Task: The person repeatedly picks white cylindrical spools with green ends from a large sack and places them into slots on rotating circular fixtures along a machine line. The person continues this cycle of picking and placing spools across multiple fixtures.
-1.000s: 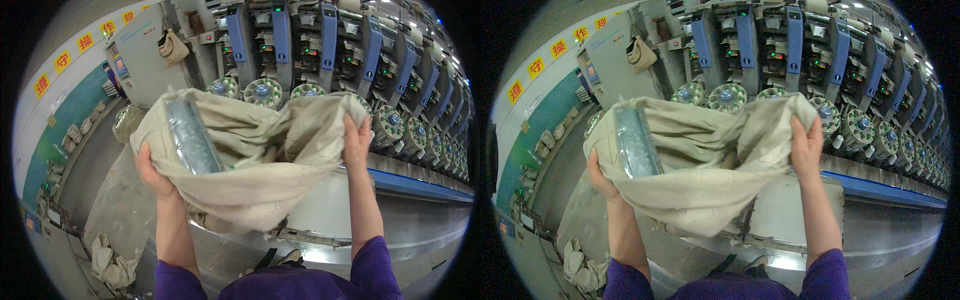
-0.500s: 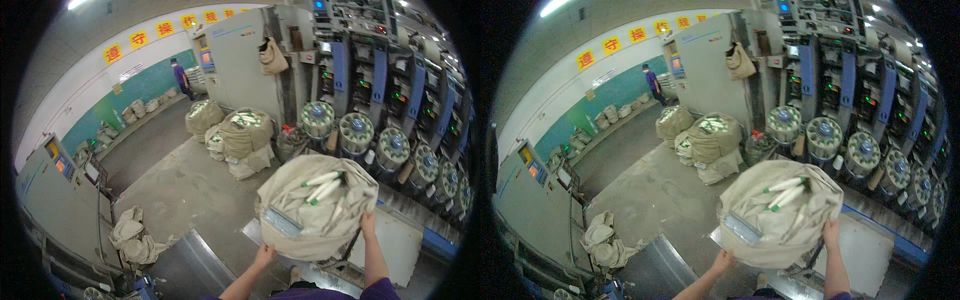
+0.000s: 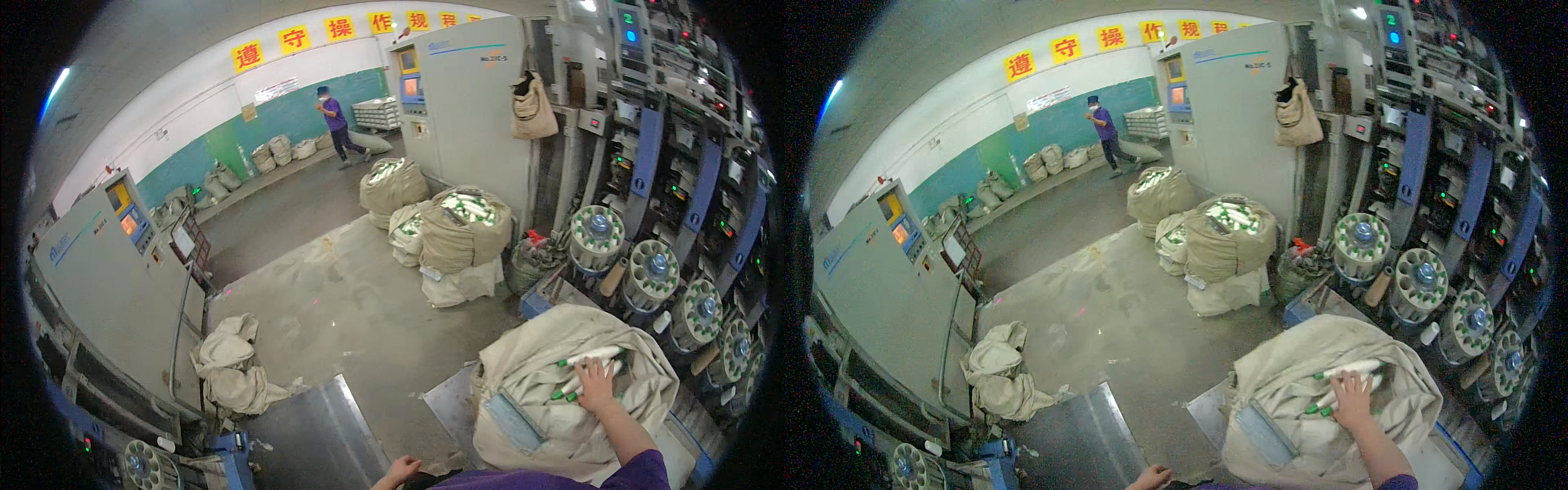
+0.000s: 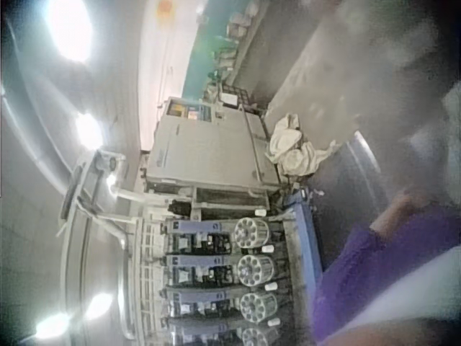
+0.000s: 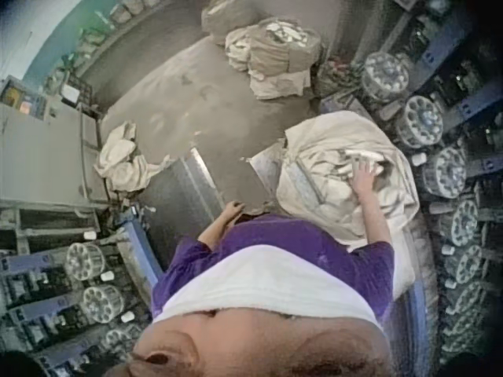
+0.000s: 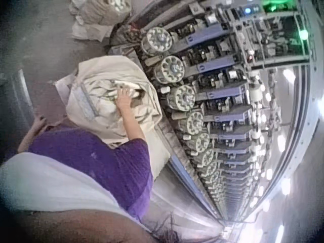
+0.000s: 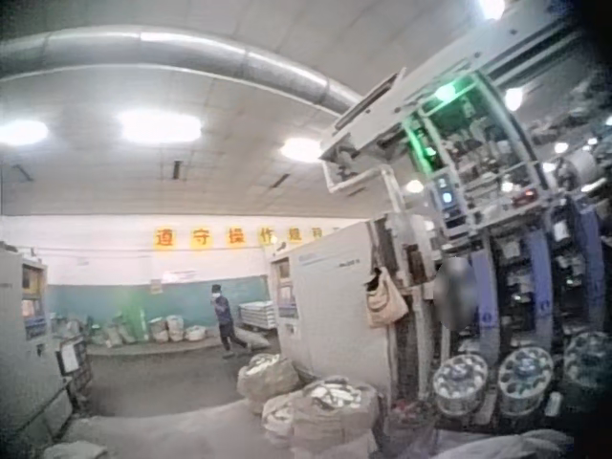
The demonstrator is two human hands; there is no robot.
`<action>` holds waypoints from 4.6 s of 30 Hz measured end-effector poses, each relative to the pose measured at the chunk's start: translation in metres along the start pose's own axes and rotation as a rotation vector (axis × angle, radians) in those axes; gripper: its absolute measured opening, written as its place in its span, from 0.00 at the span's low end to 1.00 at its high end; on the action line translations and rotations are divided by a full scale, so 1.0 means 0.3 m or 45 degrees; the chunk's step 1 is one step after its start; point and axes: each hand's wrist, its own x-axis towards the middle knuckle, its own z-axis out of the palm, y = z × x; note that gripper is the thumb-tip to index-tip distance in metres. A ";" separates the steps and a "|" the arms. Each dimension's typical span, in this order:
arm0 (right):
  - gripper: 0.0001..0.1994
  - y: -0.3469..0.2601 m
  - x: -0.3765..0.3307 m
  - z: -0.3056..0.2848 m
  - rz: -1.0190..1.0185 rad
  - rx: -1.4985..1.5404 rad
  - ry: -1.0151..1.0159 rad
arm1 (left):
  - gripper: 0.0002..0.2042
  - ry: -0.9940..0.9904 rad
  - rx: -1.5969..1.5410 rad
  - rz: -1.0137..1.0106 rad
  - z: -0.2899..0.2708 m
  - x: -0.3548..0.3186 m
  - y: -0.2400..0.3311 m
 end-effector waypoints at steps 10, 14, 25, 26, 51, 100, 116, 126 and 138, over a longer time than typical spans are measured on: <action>0.24 -0.093 0.194 0.270 0.409 -0.095 -0.039 | 0.22 0.366 0.267 0.048 -0.552 0.023 -0.520; 0.32 -0.163 0.201 0.241 0.635 -0.086 -0.385 | 0.23 0.409 0.246 0.146 -0.872 0.060 -0.523; 0.18 -0.947 0.690 -0.109 -0.012 1.182 -1.310 | 0.18 0.139 -0.098 0.119 -1.465 -0.046 -0.243; 0.16 -1.052 0.733 -0.127 -0.105 1.093 -1.226 | 0.18 0.117 -0.172 0.145 -1.524 -0.036 -0.182; 0.28 -2.986 2.803 -0.533 -1.386 0.749 -1.555 | 0.16 0.316 -0.772 0.321 -2.992 0.830 0.533; 0.25 -4.568 7.700 -0.585 -0.751 1.271 -1.282 | 0.23 -0.433 0.130 0.775 -7.007 4.134 3.052; 0.25 -4.480 9.341 -0.767 -0.407 1.385 -1.133 | 0.22 -0.641 0.193 0.864 -7.878 5.206 4.176; 0.25 -4.077 10.132 -0.722 -0.008 1.649 -1.007 | 0.21 -0.850 0.370 0.842 -7.984 5.869 5.008; 0.25 -3.145 11.109 -0.662 0.966 2.034 -0.577 | 0.17 -0.083 -0.133 0.885 -8.379 6.556 6.086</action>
